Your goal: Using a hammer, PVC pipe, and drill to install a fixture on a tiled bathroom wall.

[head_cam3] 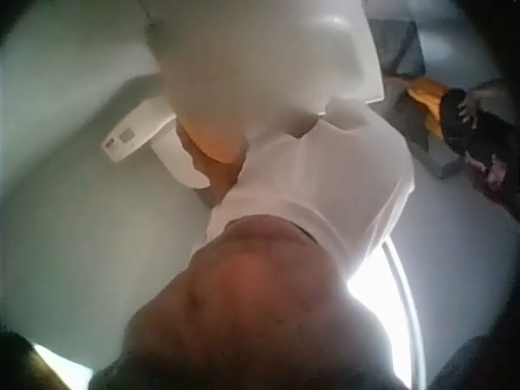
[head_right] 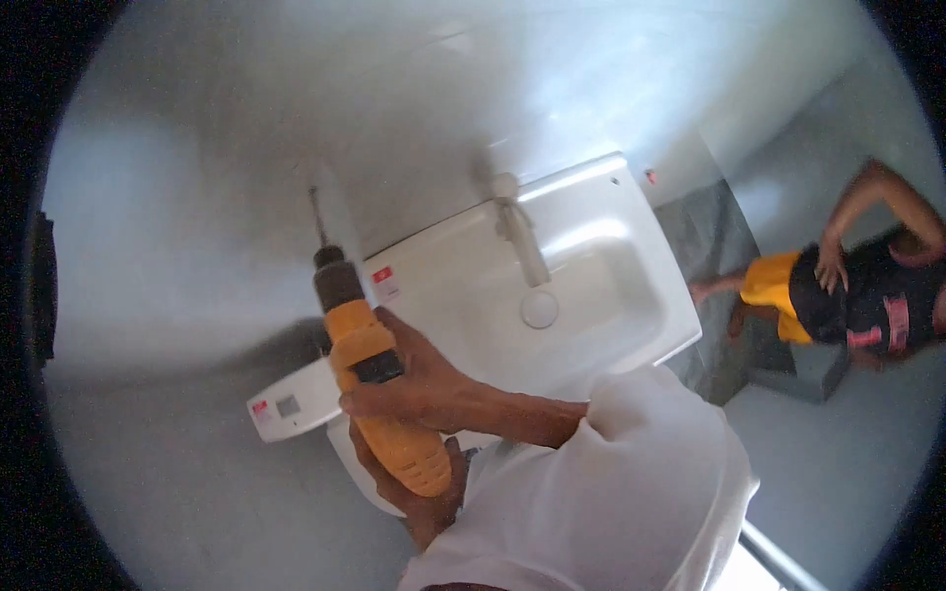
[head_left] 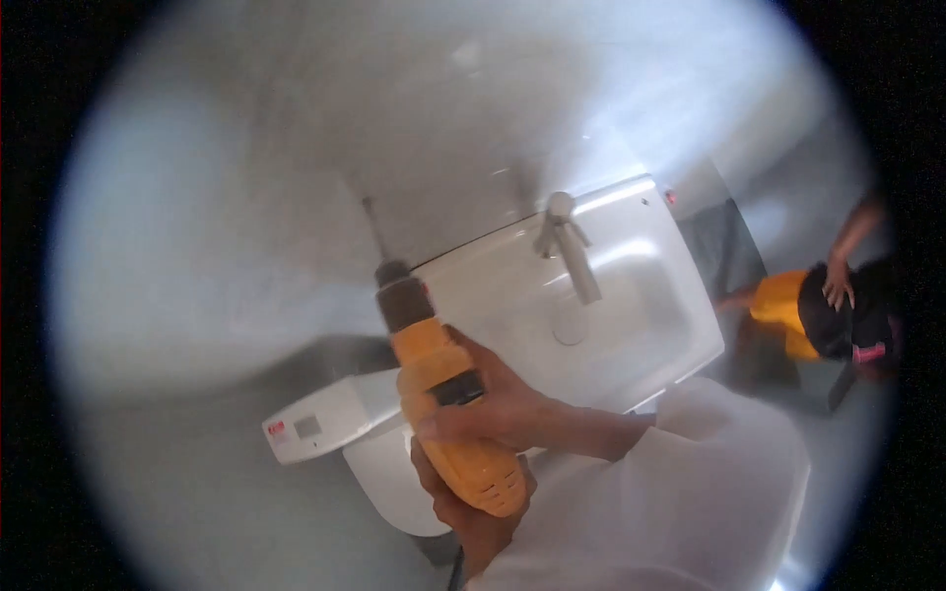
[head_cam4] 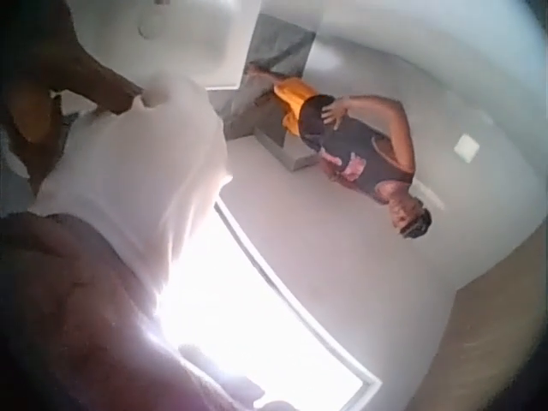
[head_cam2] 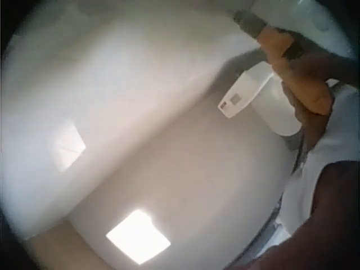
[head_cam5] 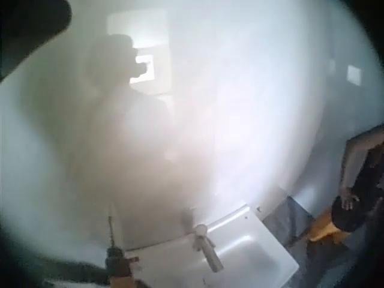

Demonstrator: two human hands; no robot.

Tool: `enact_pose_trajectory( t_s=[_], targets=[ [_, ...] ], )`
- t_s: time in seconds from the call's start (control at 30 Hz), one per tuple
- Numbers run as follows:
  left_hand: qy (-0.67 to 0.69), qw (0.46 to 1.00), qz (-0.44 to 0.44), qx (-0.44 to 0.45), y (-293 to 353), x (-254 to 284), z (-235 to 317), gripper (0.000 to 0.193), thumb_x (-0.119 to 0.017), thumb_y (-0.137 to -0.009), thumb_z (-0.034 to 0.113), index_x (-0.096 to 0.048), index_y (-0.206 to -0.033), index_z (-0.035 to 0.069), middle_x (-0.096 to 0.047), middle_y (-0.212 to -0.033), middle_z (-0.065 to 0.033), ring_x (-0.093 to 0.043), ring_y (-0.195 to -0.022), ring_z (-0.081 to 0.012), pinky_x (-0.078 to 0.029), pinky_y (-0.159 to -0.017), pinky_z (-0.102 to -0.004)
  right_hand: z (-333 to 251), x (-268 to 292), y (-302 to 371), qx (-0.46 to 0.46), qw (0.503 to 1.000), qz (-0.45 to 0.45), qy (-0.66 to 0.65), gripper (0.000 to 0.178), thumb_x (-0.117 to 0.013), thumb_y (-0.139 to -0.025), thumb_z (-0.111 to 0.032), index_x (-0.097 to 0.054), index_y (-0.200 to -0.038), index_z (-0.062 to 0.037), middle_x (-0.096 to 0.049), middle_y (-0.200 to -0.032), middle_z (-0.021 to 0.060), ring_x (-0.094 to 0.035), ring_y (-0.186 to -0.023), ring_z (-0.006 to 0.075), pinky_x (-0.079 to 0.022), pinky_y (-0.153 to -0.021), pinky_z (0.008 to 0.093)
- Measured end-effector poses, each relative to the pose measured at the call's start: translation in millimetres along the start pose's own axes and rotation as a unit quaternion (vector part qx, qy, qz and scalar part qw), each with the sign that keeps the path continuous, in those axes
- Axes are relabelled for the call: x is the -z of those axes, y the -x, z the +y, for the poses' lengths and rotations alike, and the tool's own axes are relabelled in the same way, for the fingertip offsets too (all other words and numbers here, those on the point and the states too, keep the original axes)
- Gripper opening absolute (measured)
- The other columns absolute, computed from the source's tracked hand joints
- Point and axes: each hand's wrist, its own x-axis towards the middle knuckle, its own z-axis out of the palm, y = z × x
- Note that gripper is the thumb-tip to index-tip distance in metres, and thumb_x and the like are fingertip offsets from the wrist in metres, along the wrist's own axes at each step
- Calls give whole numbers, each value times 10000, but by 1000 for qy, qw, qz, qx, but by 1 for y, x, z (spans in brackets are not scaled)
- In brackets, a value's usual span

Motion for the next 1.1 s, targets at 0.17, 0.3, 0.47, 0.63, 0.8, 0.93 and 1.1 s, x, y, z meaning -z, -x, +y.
enact_pose_trajectory(
  t_s=[0.17, 0.3, 0.47, 0.63, 0.8, 0.93, 1.1],
  targets=[
    [25, 992, -14, -125, -10, -12, -45, 900, -841, -660, 214, -323, -1372, 28, -570, -1176, -142, -620, -998, -275, -534, -812, -375, -10, 0, 0, -48, 999, 17, 17, 654, -777, -740, -213, -396, -1248, -57, -543, -1036, 80, -570, -958, 170, -504, -871, 357],
    [22, 991, -22, -130, -8, -3, -18, 981, -853, -639, 211, -264, -1385, -31, -604, -1100, -164, -649, -941, -312, -547, -775, -407, -10, -2, 3, -52, 996, 58, 41, 661, -782, -730, -205, -398, -1247, -57, -547, -1038, 76, -577, -964, 173, -509, -865, 347],
    [-59, 981, -5, -185, -5, -6, -26, 1082, -849, -631, 236, -155, -1398, -82, -598, -1084, -209, -672, -864, -364, -571, -666, -413, -11, 1, 4, -47, 997, 44, 29, 666, -783, -726, -191, -400, -1254, -53, -549, -1038, 77, -581, -963, 169, -508, -870, 347],
    [-52, 985, -17, -161, -3, -8, -35, 1090, -852, -631, 255, -159, -1396, -94, -601, -1081, -212, -675, -858, -365, -574, -666, -408, -8, 2, 2, -32, 998, 43, 31, 653, -774, -733, -172, -405, -1258, -49, -555, -1039, 78, -584, -958, 167, -509, -869, 345],
    [-57, 975, 21, -215, -8, -8, -36, 1094, -860, -618, 260, -179, -1388, -114, -599, -1102, -225, -678, -832, -366, -573, -651, -408, -11, -5, 3, -39, 997, 71, 16, 647, -769, -734, -152, -405, -1259, -52, -563, -1043, 88, -592, -968, 186, -515, -871, 361],
    [-32, 988, -25, -146, -7, -3, -33, 1095, -860, -613, 276, -190, -1383, -121, -586, -1142, -236, -678, -820, -366, -570, -638, -410, -12, -8, 3, -46, 996, 77, 20, 644, -767, -728, -139, -405, -1252, -44, -567, -1040, 96, -596, -968, 193, -517, -873, 370],
    [-38, 987, -30, -150, -3, -5, -46, 1118, -854, -613, 327, -180, -1390, -112, -587, -1147, -230, -679, -807, -357, -567, -619, -409, -16, -11, 2, -50, 996, 72, 13, 633, -760, -721, -120, -406, -1238, -31, -571, -1036, 107, -602, -958, 198, -516, -874, 373]
  ],
)
